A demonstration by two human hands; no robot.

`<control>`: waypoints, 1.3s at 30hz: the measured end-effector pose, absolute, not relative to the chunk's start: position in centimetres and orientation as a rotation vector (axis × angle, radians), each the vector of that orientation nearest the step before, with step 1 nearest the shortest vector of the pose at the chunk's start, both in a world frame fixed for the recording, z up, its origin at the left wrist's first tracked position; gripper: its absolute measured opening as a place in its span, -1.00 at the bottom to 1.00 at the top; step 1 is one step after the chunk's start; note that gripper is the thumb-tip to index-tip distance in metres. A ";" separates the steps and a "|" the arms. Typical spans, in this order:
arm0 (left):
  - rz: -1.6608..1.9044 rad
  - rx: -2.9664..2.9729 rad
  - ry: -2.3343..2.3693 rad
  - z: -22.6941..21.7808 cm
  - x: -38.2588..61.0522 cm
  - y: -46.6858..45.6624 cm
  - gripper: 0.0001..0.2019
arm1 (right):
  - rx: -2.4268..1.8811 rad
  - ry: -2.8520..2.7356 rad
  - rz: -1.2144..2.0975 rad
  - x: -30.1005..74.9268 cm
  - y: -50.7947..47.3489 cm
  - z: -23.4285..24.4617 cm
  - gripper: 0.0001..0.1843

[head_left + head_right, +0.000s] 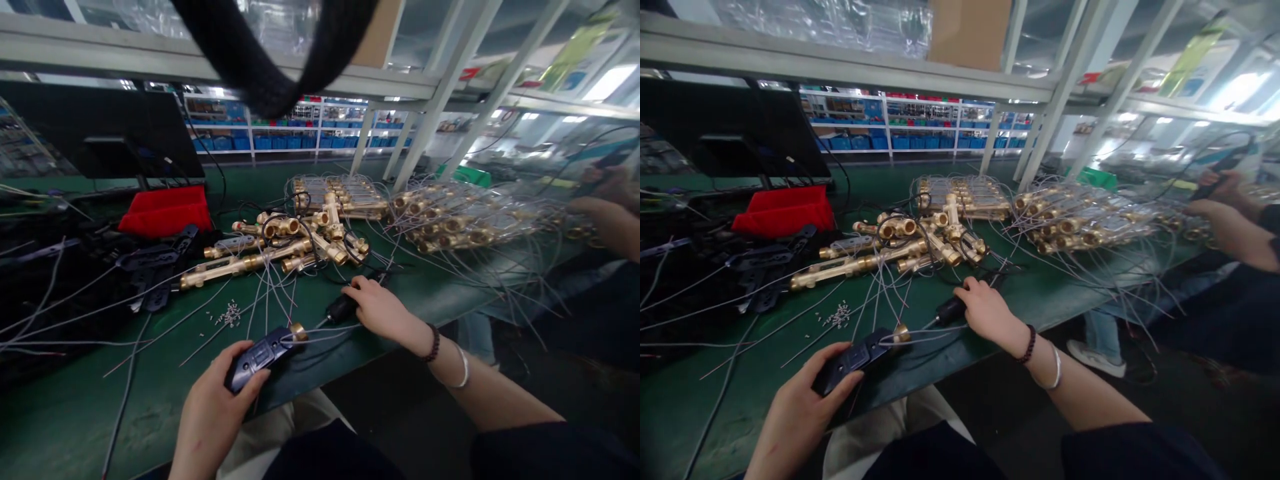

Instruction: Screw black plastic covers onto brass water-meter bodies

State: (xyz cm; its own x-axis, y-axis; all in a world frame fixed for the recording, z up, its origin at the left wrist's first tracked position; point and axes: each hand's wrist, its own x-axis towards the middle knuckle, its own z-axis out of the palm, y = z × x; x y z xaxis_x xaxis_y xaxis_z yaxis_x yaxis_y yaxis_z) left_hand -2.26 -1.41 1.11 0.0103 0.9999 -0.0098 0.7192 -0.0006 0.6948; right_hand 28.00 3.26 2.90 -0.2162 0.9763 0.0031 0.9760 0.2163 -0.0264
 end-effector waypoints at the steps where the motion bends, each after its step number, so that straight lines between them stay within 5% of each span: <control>1: 0.699 1.782 1.753 1.1 -2.3 -1.4 -0.60 | -1.999 -2.411 0.075 28.0 2.9 3.2 -0.58; 6: 0.742 1.814 1.764 0.9 -2.3 -1.2 -0.63 | -2.267 -1.960 0.228 29.7 2.0 3.8 -0.80; 12: 0.746 1.810 1.750 1.0 -2.1 -1.2 -0.62 | -2.271 -1.398 0.433 33.2 3.6 2.5 -0.43; 23: 0.701 1.798 1.744 1.1 -2.0 -1.3 -0.62 | -1.290 -0.853 1.275 31.8 1.0 5.2 -0.78; 34: 0.755 1.783 1.701 1.7 -1.4 -2.0 -0.69 | -0.654 -1.058 0.964 19.8 2.4 12.0 -0.94; 39: 0.778 1.807 1.661 1.7 -1.2 -2.0 -0.71 | -0.530 -1.148 1.046 15.6 3.1 12.0 -0.70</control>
